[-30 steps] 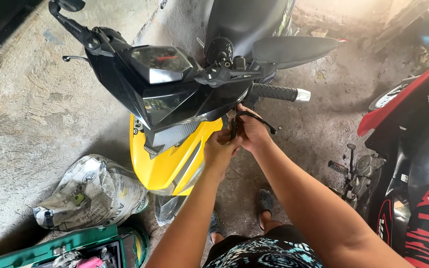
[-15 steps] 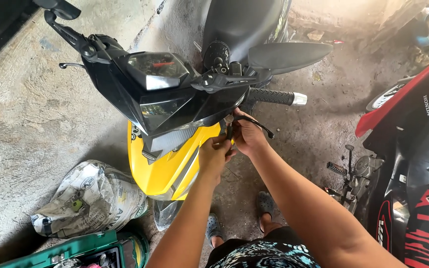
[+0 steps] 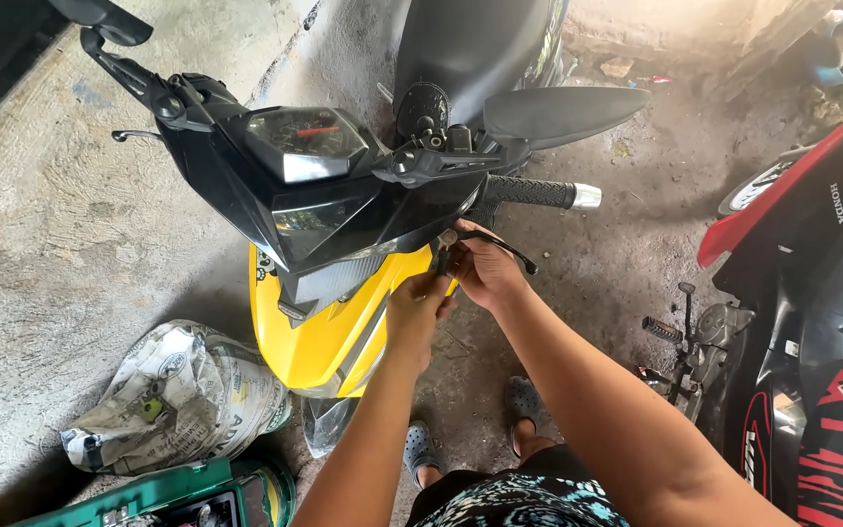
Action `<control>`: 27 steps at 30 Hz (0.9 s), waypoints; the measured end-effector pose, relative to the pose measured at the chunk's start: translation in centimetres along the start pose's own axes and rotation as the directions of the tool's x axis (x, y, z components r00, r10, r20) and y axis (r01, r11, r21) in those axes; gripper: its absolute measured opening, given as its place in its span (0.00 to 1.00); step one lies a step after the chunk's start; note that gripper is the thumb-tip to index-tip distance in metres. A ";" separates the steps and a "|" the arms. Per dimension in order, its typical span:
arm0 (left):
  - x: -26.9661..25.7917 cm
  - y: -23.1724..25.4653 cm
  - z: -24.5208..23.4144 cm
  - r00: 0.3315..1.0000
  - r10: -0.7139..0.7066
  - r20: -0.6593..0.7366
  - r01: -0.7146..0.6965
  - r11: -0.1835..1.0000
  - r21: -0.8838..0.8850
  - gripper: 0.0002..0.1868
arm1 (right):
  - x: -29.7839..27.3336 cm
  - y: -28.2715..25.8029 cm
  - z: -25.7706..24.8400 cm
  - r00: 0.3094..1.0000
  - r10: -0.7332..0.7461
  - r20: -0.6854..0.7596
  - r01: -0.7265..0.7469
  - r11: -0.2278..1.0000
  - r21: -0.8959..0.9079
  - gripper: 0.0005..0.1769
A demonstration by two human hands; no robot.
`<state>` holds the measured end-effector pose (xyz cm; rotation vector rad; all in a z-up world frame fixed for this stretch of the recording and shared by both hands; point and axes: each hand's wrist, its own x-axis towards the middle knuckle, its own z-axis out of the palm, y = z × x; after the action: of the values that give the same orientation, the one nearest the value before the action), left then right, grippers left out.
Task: Removing screws and disassembling parts of a motorcycle front fairing using a screwdriver.
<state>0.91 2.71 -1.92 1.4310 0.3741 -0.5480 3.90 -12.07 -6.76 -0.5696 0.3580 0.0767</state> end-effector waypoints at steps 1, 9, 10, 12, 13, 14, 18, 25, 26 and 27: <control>-0.3 0.4 0.2 1.000 0.000 0.002 0.000 1.000 0.000 0.15 | 0.1 0.0 -0.1 1.000 -0.002 -0.001 0.002 1.000 0.000 0.06; 0.5 -0.7 -0.8 0.998 -0.055 0.006 0.055 0.998 -0.038 0.19 | 0.4 0.1 -0.4 1.000 0.009 -0.026 -0.009 1.000 -0.025 0.07; -0.1 -0.1 -0.4 0.998 -0.056 0.007 0.057 0.998 -0.039 0.19 | 0.2 0.1 -0.3 1.000 0.009 -0.028 -0.010 1.000 -0.026 0.07; -1.0 1.6 0.4 0.995 0.101 -0.003 -0.100 0.983 0.152 0.14 | -0.1 -0.2 0.2 1.000 0.002 -0.018 -0.002 1.000 -0.024 0.06; -1.1 1.6 0.4 0.995 0.102 -0.004 -0.100 0.983 0.152 0.14 | -0.1 -0.2 0.2 1.000 0.002 -0.018 -0.002 1.000 -0.023 0.06; -1.1 1.6 0.3 0.996 0.076 -0.053 -0.066 0.984 0.167 0.14 | -0.1 -0.2 0.2 1.000 0.006 -0.017 -0.006 1.000 -0.030 0.06; -0.1 0.5 -0.2 0.997 -0.060 -0.050 0.064 0.993 0.104 0.17 | -0.2 -0.3 0.5 0.998 0.027 -0.056 -0.028 0.999 -0.017 0.06; -0.6 1.5 0.1 0.990 0.119 -0.077 -0.101 0.973 0.206 0.14 | 0.9 0.4 -0.9 0.998 0.001 -0.058 -0.001 1.000 0.005 0.05; -0.5 1.6 -0.1 0.995 0.070 -0.078 -0.054 0.981 0.187 0.12 | 0.7 0.3 -0.6 0.999 0.002 -0.051 -0.003 1.000 -0.002 0.06; -0.4 1.7 -0.2 0.997 0.022 -0.076 -0.009 0.985 0.170 0.11 | 0.4 0.1 -0.3 0.999 0.002 -0.045 -0.002 1.000 -0.008 0.07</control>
<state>1.53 3.03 -0.32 1.6213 0.3848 -0.5227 4.19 -12.10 -7.18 -0.5800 0.4024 0.0675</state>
